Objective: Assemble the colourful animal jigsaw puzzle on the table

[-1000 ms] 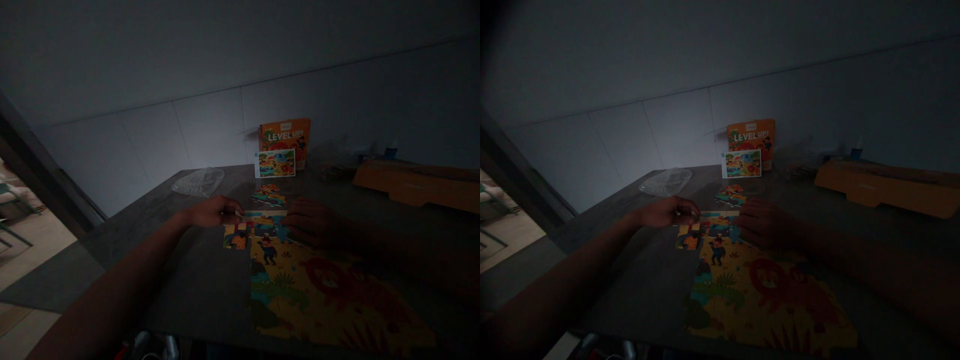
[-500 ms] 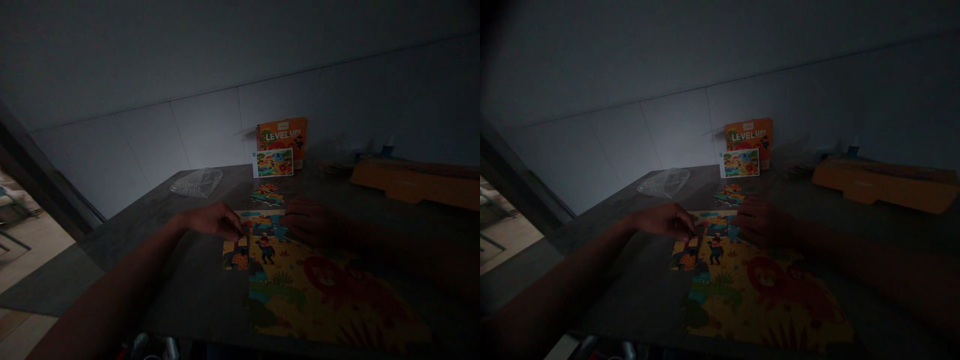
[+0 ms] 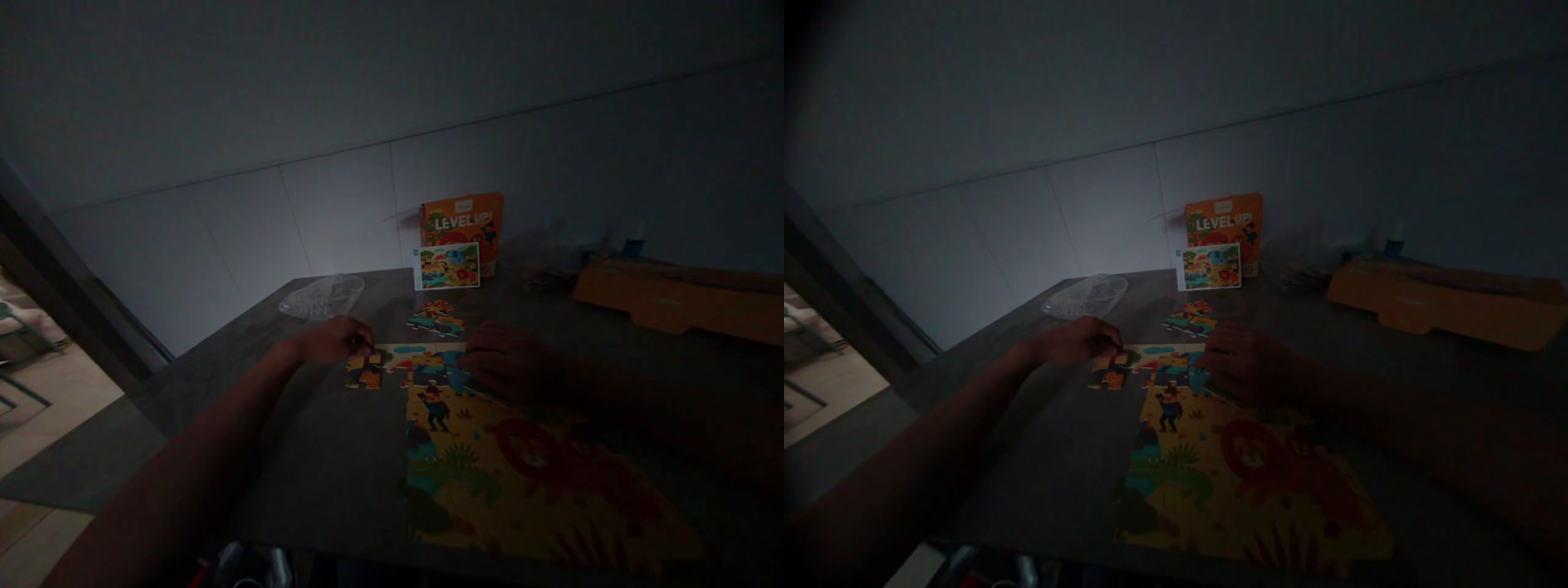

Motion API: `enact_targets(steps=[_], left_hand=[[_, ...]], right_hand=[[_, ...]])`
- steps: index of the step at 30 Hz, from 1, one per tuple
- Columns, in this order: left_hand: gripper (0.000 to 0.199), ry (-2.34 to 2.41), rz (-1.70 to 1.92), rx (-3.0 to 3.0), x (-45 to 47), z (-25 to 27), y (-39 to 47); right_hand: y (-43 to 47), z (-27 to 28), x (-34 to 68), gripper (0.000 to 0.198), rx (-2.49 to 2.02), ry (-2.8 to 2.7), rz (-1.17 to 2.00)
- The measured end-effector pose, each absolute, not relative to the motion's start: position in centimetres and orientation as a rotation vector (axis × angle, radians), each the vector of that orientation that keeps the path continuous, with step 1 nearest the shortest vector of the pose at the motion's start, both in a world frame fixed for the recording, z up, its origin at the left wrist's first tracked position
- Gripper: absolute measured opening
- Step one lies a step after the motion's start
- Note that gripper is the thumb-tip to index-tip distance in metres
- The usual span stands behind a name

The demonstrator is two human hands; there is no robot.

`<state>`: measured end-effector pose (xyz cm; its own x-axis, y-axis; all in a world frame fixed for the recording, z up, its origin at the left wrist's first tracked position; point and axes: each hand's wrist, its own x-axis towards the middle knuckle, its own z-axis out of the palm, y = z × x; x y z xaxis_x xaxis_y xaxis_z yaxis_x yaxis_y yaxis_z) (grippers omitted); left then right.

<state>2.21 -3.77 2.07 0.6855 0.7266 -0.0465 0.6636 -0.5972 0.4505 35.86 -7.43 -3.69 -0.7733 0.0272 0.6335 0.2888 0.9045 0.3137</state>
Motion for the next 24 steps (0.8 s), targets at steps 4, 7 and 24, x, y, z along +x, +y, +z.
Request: enact_targets(steps=[4, 7, 24], left_hand=[[0.019, 1.213, 0.194, 2.539, 1.7, 1.9, -3.1], [0.026, 1.313, 0.189, 2.603, 1.6, 2.1, -3.0], [0.054, 1.247, -0.103, 2.534, 2.4, 2.6, -5.4]], right_hand=[[-7.3, -3.7, 35.9, 0.018, -0.217, -2.425, -0.509], [-7.3, -3.7, 35.9, 0.017, -0.212, -2.424, -0.505], [-7.3, -3.8, 35.9, 0.021, -0.240, -2.427, -0.510]])
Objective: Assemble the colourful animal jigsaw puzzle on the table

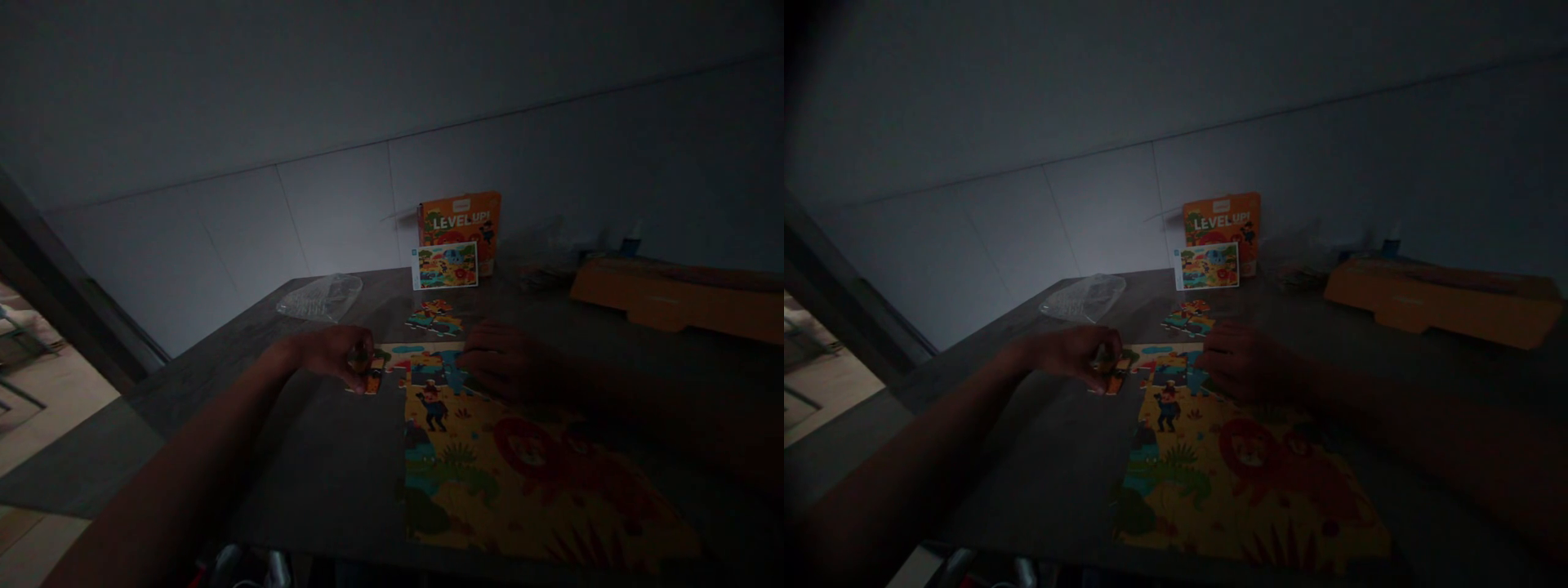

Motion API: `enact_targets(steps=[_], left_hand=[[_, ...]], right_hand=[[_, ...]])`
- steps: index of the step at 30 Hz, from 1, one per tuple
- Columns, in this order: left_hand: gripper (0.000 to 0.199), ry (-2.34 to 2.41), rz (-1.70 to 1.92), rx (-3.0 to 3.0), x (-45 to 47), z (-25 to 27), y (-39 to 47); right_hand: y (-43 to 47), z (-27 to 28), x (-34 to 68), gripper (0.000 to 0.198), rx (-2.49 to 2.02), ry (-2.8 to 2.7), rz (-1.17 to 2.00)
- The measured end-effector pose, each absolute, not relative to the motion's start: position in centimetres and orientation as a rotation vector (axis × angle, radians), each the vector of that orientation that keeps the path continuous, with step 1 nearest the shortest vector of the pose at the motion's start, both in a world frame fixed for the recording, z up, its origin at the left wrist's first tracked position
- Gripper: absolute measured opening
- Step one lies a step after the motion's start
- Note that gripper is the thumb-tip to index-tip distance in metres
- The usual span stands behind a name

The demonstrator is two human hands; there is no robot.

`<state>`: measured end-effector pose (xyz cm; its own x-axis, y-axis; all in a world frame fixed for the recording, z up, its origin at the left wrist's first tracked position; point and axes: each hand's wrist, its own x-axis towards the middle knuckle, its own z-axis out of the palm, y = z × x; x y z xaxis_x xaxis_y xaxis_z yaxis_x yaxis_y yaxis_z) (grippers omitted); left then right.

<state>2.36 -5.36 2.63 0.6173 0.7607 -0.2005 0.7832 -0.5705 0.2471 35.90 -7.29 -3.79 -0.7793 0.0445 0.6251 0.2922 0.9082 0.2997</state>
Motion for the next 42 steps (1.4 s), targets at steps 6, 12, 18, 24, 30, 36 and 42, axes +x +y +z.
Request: enact_targets(steps=[6, 12, 18, 24, 30, 36, 42], left_hand=[[0.029, 1.122, 0.168, 2.529, 3.0, 2.4, -5.3], [0.025, 1.198, 0.594, 2.545, 3.4, 0.9, -3.8], [0.035, 1.263, 0.446, 2.659, 3.1, -1.0, -2.4], [0.037, 0.935, 0.228, 2.805, 3.7, -0.3, -3.3], [0.035, 0.886, 0.282, 2.833, 3.6, -0.3, -3.5], [0.052, 0.549, 0.474, 2.845, 5.8, -0.6, -5.3], [0.029, 0.506, 0.505, 2.843, 7.7, -1.9, -5.7]], right_hand=[[-7.6, -3.3, 35.9, 0.021, -0.232, -2.447, -0.542], [-7.5, -3.5, 36.0, 0.019, -0.356, -2.318, -0.605], [-6.6, -3.9, 36.3, 0.018, -0.969, -2.083, -0.401], [-5.2, -4.6, 37.0, 0.018, -1.262, -2.018, -0.293], [-5.2, -4.6, 36.9, 0.018, -1.272, -2.073, -0.293], [-6.3, -4.0, 36.2, 0.018, -1.029, -2.150, -0.405], [-6.1, -4.2, 36.4, 0.017, -0.898, -2.156, -0.462]])
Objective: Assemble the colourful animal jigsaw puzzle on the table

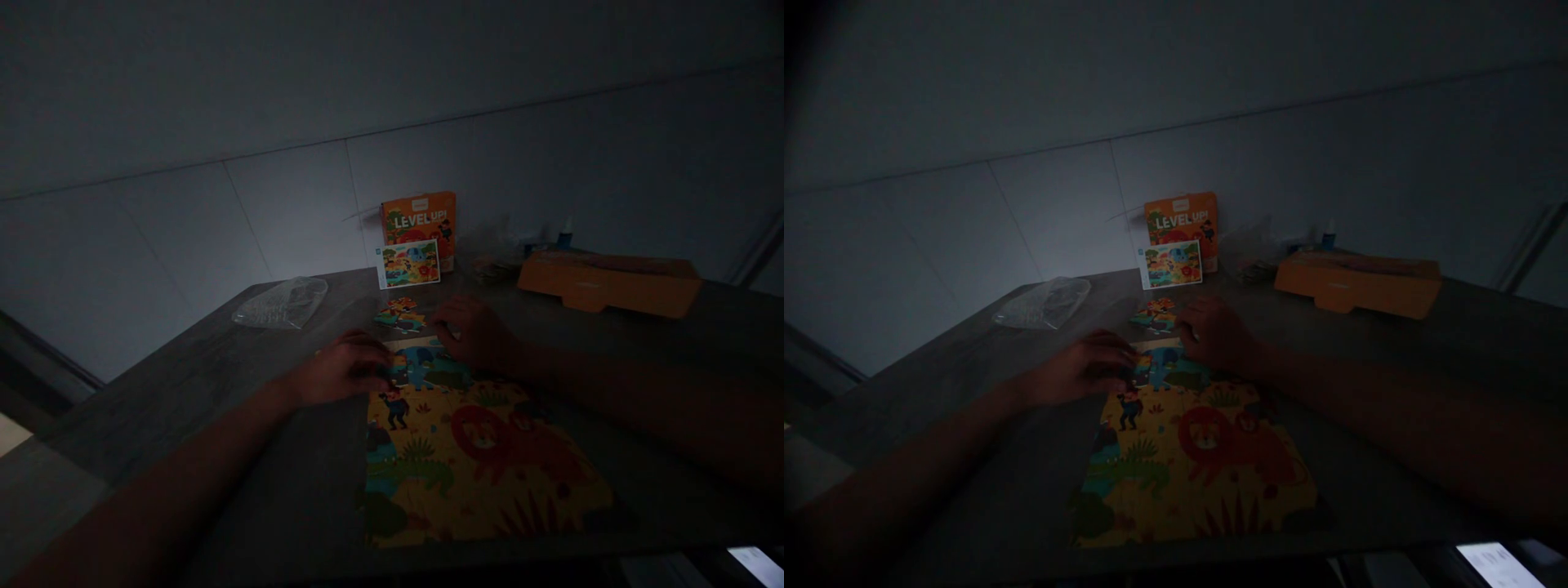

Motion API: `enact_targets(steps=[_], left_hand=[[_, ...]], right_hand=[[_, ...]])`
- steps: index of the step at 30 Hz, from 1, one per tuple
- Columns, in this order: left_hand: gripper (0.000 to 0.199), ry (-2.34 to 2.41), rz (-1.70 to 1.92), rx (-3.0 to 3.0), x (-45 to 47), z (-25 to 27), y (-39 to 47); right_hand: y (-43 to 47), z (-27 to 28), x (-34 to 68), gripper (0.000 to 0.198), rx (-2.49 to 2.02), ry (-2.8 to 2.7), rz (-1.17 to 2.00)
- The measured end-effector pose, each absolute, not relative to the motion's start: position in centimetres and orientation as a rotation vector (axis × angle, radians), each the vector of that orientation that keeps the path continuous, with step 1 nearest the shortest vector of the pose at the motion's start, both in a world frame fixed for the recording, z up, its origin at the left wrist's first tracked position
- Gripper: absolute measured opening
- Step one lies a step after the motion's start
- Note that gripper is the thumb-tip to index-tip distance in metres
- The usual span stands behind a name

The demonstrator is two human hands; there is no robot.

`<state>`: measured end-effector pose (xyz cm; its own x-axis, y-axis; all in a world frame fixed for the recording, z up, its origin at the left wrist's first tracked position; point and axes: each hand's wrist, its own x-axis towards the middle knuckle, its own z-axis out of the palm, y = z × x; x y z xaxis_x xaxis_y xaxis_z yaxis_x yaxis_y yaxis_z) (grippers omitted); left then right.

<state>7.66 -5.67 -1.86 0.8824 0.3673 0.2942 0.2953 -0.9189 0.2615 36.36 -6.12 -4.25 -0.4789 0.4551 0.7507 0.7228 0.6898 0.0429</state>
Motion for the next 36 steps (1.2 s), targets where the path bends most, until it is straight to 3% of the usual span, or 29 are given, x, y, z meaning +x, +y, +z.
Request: enact_targets(steps=[17, 25, 31, 36], left_hand=[[0.039, 0.727, 0.210, 2.665, 2.0, -0.3, -2.7], [0.027, 0.724, 0.328, 2.681, 3.5, -0.1, -3.7], [0.046, 0.658, 0.389, 2.644, 5.3, -0.2, -5.1], [0.037, 0.629, 0.388, 2.708, 5.6, -0.2, -5.3]], right_hand=[[-5.7, -4.7, 36.8, 0.017, -0.811, -2.159, -0.429], [-5.9, -4.6, 36.7, 0.018, -0.883, -2.182, -0.390], [-5.9, -4.6, 36.6, 0.020, -0.913, -2.197, -0.372], [-5.9, -4.6, 36.6, 0.019, -0.915, -2.209, -0.371]])
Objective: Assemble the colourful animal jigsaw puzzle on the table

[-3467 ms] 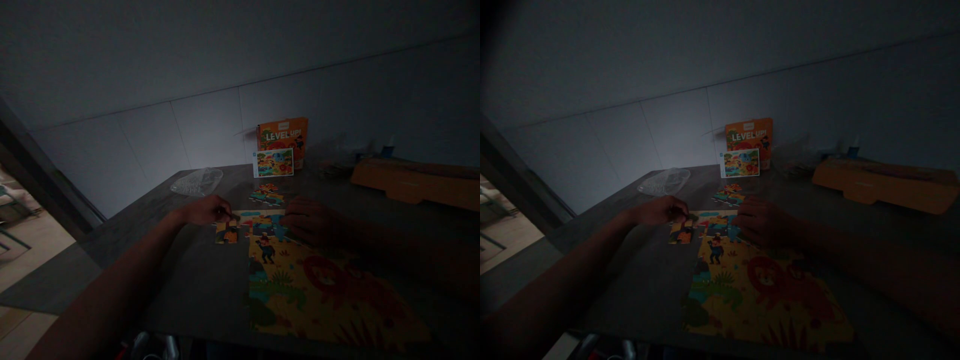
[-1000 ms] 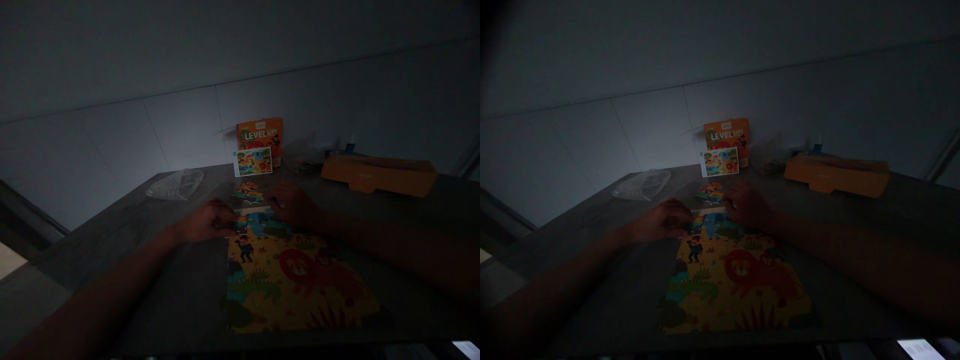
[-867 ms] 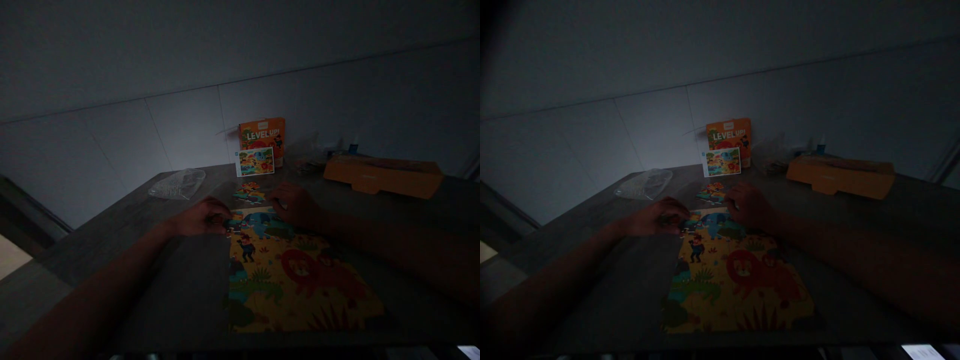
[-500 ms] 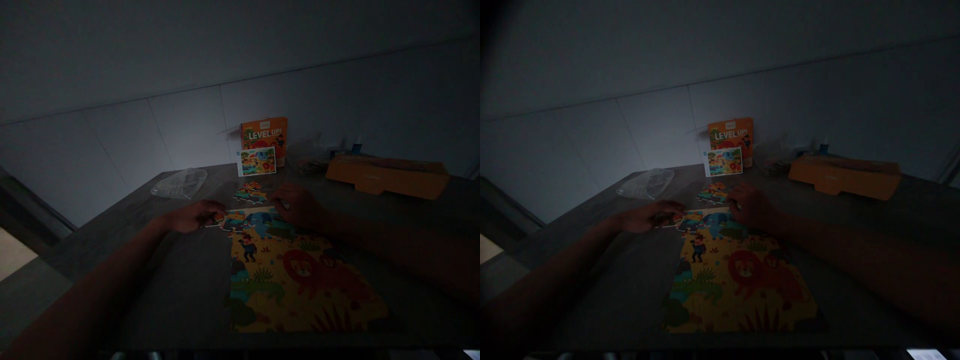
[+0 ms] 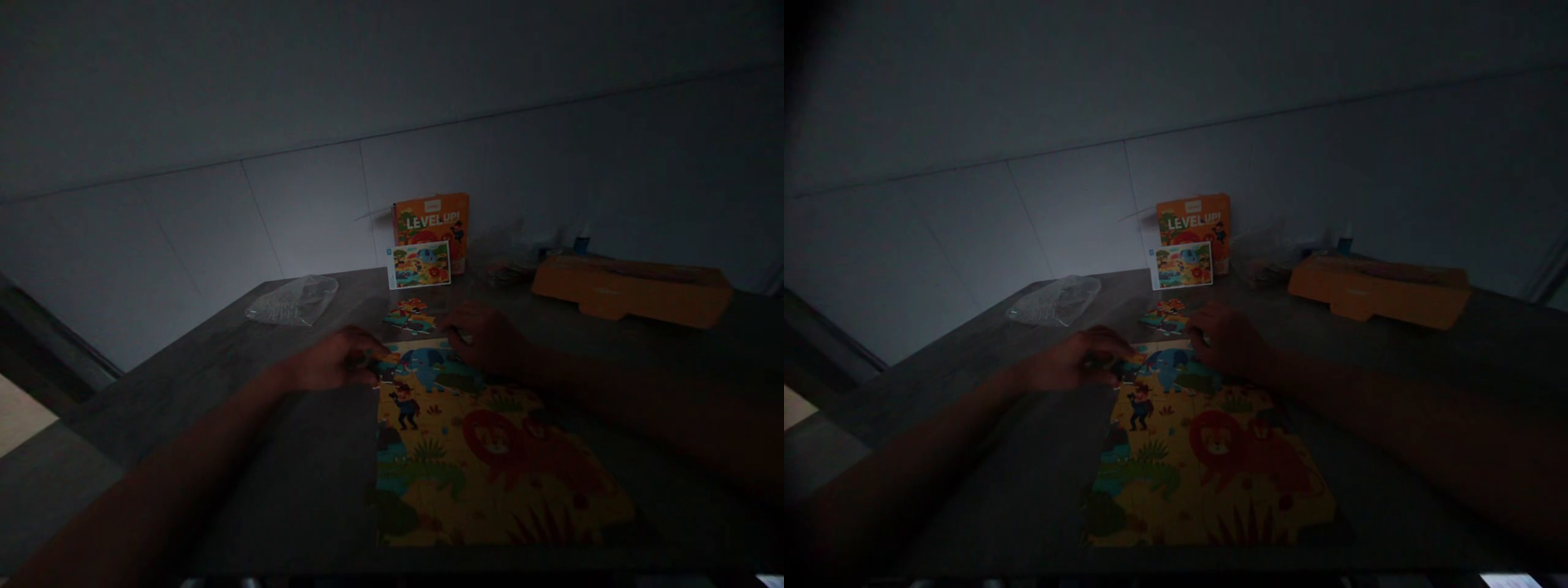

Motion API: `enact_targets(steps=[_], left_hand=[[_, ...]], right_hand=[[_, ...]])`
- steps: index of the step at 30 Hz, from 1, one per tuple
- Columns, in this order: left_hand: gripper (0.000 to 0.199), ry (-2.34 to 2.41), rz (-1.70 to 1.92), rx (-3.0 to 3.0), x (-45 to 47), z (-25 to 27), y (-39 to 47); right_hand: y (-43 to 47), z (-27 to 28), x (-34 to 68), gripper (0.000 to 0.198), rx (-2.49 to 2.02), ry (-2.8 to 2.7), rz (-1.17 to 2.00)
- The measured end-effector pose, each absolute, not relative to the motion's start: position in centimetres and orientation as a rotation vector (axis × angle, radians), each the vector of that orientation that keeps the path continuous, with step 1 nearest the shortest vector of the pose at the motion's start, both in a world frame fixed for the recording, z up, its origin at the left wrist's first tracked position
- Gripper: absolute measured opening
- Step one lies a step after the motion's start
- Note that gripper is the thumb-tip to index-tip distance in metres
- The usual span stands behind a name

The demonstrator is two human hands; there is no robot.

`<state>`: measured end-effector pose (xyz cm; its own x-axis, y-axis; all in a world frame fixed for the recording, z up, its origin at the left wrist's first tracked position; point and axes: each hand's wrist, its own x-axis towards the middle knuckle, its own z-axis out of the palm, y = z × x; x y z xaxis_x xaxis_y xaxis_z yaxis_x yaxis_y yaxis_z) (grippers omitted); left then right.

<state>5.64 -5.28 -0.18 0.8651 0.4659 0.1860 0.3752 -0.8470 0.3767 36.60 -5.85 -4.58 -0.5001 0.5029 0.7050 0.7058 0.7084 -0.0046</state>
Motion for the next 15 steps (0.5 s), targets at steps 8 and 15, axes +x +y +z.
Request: enact_targets(steps=[8, 15], left_hand=[[0.032, 0.653, 0.376, 2.804, 5.0, -0.1, -4.7], [0.032, 0.906, 0.362, 2.820, 4.3, -0.2, -3.8]], right_hand=[[-5.9, -4.5, 36.6, 0.019, -0.948, -2.201, -0.382], [-6.1, -4.2, 36.5, 0.019, -1.033, -2.180, -0.366]])
